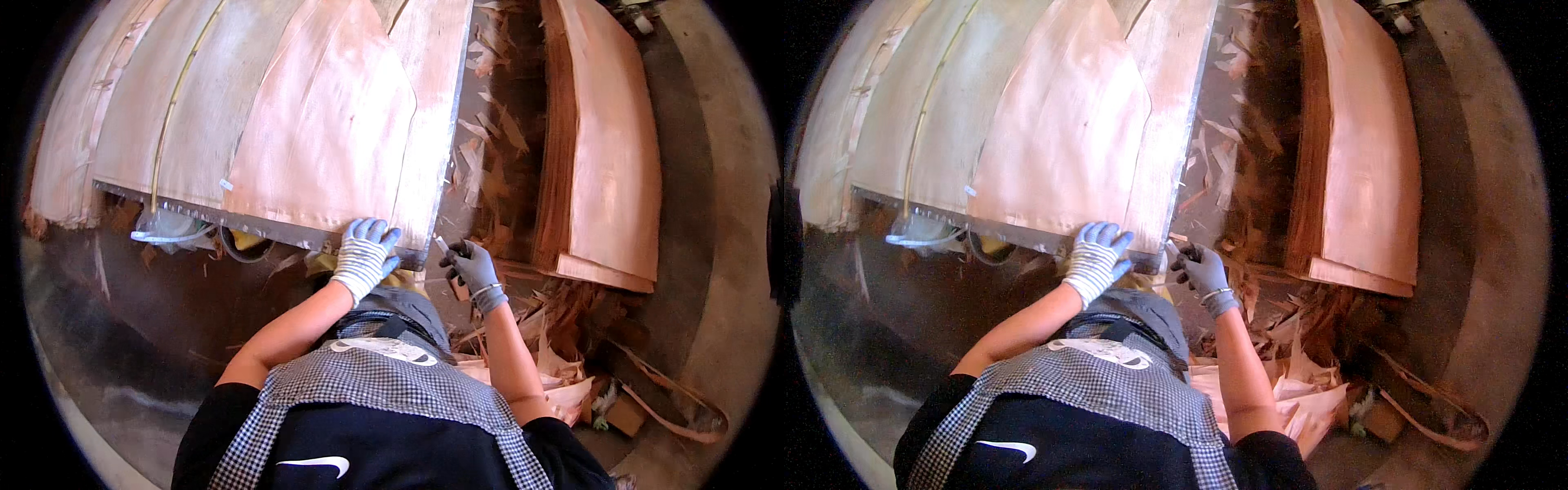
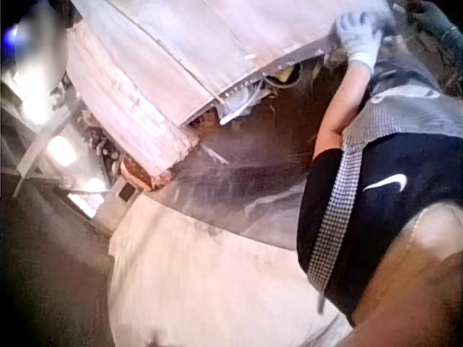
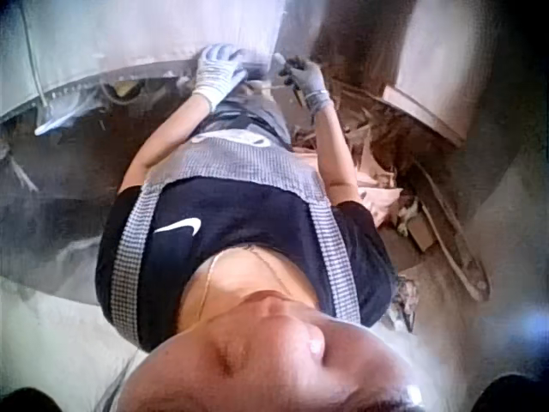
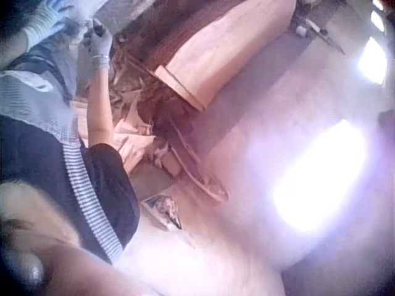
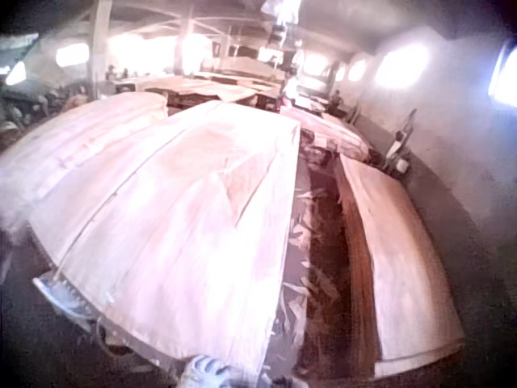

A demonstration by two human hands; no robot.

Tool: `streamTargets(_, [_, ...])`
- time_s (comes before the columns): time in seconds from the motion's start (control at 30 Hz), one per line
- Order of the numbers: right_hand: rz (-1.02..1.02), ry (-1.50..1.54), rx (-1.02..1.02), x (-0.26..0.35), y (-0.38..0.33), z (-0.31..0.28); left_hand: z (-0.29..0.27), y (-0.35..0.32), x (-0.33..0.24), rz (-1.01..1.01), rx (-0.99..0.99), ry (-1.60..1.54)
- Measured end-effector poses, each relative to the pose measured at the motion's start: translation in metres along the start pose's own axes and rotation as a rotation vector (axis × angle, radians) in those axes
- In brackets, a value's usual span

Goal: The person processes sheets of wood veneer by using a knife to trim and score the material, picking up and moving large sheets between stacks, and applying a liquid from a bottle onto the surface.

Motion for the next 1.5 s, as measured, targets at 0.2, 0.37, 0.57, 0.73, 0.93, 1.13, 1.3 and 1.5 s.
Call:
streamTargets(0.2, [-0.285,-0.207,0.093,0.009,0.075,0.033,0.004,0.001,-0.010,-0.006,0.037,0.160])
streamTargets(0.37, [-0.251,-0.373,0.157,0.031,0.110,0.068,0.006,0.003,-0.015,-0.017,0.017,0.120])
streamTargets(0.57, [-0.394,-0.516,0.135,0.045,0.105,0.073,-0.014,0.015,-0.014,-0.214,-0.132,-0.044])
streamTargets(0.73, [-0.380,-0.630,0.109,0.046,0.095,0.069,0.014,0.023,-0.010,-0.233,0.011,0.225])
streamTargets(0.93, [-0.557,-1.008,0.116,0.088,0.130,0.015,0.003,0.040,-0.013,-0.311,0.172,0.260])
streamTargets(1.13, [-0.366,-0.441,0.306,0.183,0.241,-0.041,-0.089,0.095,0.103,-0.717,-0.447,0.349])
streamTargets(1.3, [-0.377,-0.560,0.454,0.232,0.296,0.005,-0.040,0.218,0.101,-0.719,-0.478,0.157])
streamTargets(1.5, [-0.533,-0.841,0.462,0.250,0.284,0.017,0.009,0.261,0.082,-0.554,-0.180,0.028])
Point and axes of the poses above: each hand's wrist, its own y-axis towards the middle knuckle, its own z-axis out of the palm, x = y × z, the point moved 9 cm from there along y, towards the middle knuckle, and after that the axes turned 3 degrees about -y, right-handed, at the moved point
